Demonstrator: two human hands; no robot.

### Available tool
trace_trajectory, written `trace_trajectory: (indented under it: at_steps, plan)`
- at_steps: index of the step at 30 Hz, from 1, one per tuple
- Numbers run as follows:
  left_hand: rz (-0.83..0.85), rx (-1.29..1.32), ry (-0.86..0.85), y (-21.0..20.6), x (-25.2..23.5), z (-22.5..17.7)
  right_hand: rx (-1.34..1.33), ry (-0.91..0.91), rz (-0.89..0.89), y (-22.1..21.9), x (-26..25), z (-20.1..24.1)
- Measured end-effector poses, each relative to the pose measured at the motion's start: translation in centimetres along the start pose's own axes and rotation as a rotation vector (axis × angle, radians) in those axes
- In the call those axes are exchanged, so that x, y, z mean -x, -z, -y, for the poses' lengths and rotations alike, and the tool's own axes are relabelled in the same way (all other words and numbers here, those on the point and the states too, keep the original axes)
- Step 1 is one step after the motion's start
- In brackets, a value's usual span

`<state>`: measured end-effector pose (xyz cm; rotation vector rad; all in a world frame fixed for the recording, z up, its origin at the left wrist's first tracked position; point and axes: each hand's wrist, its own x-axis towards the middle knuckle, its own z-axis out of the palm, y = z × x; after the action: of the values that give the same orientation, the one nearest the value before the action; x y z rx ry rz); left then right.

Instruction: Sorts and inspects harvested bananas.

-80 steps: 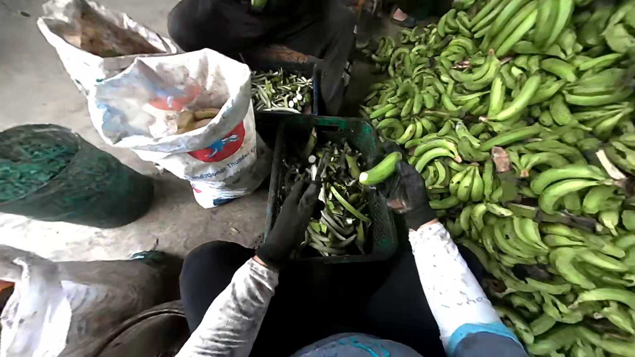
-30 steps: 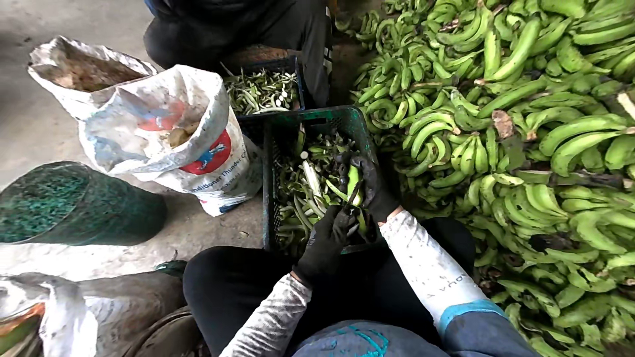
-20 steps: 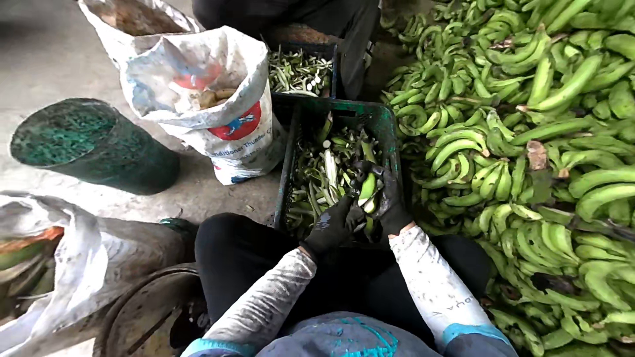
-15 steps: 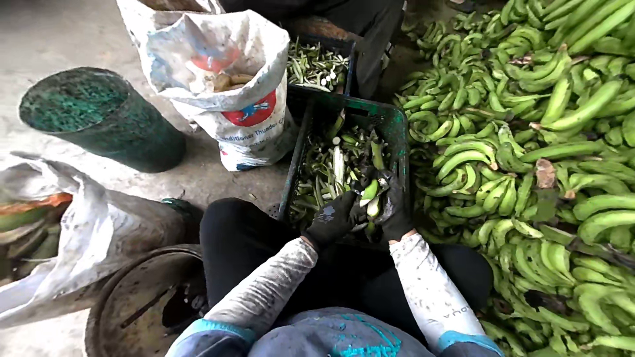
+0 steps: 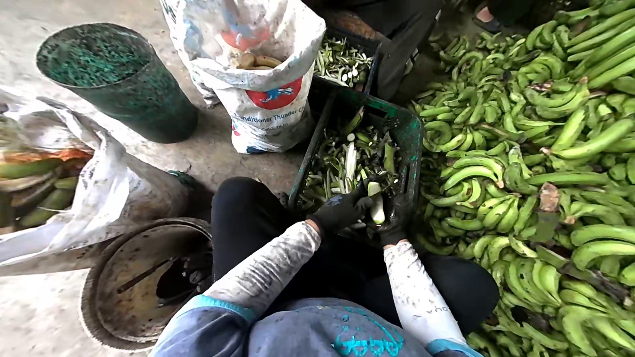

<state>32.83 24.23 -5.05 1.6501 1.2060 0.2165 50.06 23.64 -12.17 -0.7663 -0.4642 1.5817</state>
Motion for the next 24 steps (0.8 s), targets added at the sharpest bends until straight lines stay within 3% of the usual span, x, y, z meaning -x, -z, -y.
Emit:
trace_trajectory:
  at_steps: [3, 6, 9, 12, 14, 16, 18, 24]
  plan:
    - [0.097, 0.430, 0.014, 0.5, 0.2, 0.9, 0.093, -0.001, -0.132, -0.9, 0.4, -0.2]
    - [0.219, 0.674, -0.042, 1.5, 0.4, 1.4, 0.061, -0.060, -0.120, -0.6, 0.2, -0.2]
    - [0.134, 0.807, -0.143, 3.9, 1.1, 1.7, 0.101, -0.022, -0.145, -1.0, 0.0, 0.5]
    - [-0.088, 0.453, -0.095, 7.1, 2.8, 1.7, 0.182, 0.106, -0.168, 0.4, -0.1, 1.0]
    - [-0.158, 0.127, 0.031, 7.8, 3.5, 2.1, 0.020, 0.063, -0.115, 1.1, -0.9, 1.6]
    - [-0.150, -0.192, 0.113, 6.8, 3.0, 3.5, -0.147, 0.006, 0.012, 1.9, -2.1, 1.6]
    - [-0.114, -0.425, 0.159, 4.9, 2.3, 4.4, -0.167, 0.009, -0.001, 2.0, -2.5, 1.4]
    - [0.068, -0.424, 0.267, 1.3, 1.3, 4.1, -0.164, -0.049, -0.107, 0.6, -3.0, -1.1]
